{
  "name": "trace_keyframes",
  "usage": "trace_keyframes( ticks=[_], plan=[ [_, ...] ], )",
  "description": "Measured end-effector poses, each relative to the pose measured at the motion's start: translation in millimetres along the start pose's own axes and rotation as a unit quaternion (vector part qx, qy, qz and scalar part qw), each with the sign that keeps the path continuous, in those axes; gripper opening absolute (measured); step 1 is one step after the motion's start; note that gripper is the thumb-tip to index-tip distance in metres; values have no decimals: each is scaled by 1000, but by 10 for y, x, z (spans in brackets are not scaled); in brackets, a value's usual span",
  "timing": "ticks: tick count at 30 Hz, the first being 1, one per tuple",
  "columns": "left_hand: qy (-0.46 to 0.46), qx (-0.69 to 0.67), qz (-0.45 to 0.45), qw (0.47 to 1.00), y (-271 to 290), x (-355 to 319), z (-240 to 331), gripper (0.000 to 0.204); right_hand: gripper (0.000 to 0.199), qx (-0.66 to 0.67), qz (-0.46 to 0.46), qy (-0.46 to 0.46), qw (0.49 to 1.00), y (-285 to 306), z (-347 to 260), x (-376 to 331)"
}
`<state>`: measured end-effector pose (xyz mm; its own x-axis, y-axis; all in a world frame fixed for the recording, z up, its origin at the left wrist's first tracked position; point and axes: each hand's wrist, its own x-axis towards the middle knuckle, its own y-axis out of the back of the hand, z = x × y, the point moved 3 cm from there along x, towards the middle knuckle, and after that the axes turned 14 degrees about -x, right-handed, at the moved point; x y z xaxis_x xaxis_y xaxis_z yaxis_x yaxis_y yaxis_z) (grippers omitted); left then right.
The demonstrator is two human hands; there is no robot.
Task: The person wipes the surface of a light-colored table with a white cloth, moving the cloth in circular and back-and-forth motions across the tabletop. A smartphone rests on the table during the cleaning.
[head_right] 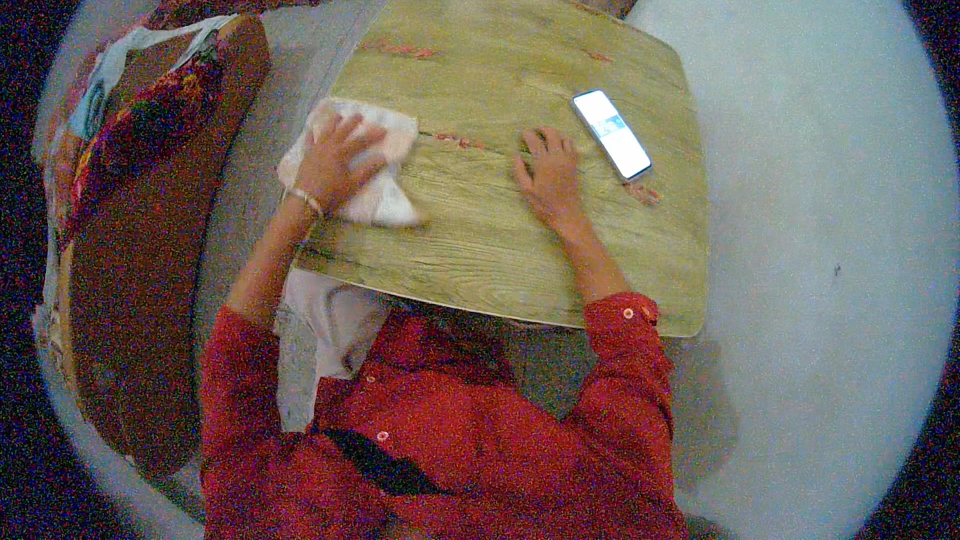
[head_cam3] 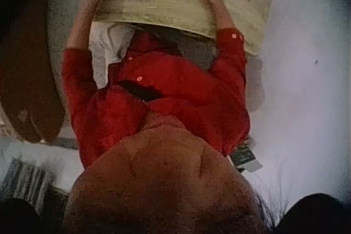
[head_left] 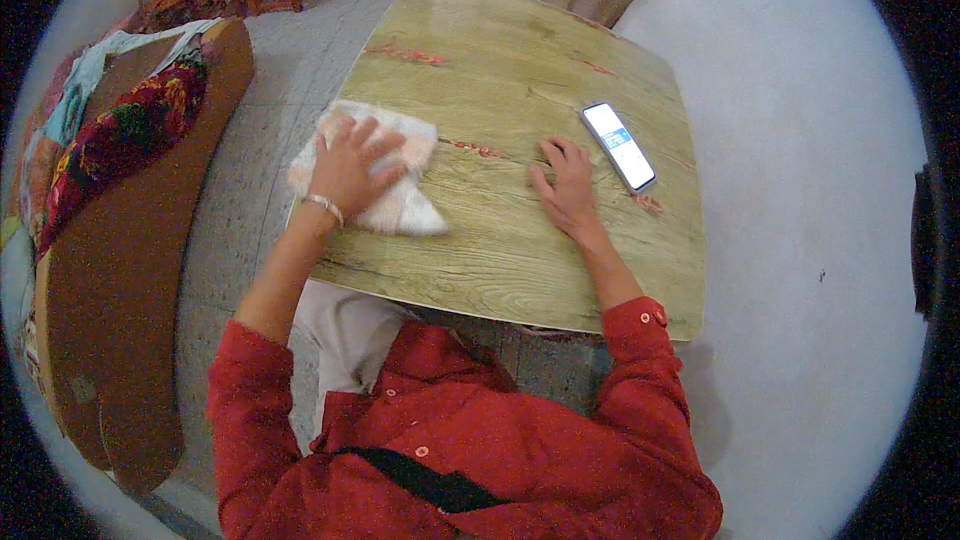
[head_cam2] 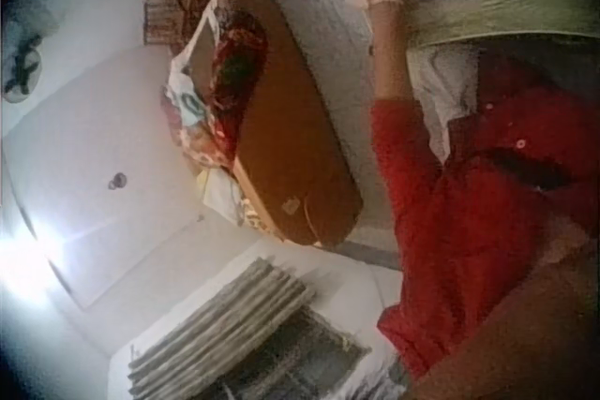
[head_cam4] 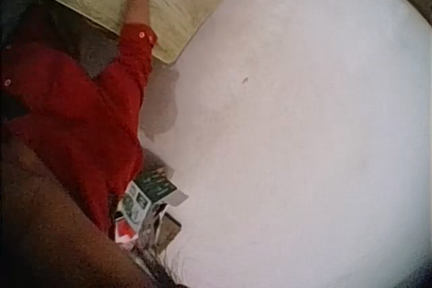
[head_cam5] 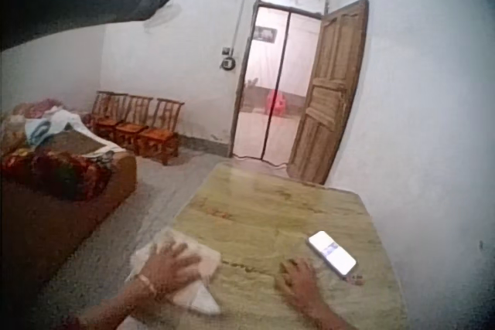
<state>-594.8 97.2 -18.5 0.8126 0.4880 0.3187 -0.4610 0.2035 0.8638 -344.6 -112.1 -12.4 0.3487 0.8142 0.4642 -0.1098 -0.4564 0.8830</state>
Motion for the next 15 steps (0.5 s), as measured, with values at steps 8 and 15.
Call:
trace_keyframes(
  ticks=[8,15],
  plan=[
    [-62,-1,-16,998,-399,379,700,47,43,14,35,5,999,-16,4,31],
    [-144,-86,-74,983,-22,-511,736,47,41,9,29,-9,999,-15,32,-63]
  ],
)
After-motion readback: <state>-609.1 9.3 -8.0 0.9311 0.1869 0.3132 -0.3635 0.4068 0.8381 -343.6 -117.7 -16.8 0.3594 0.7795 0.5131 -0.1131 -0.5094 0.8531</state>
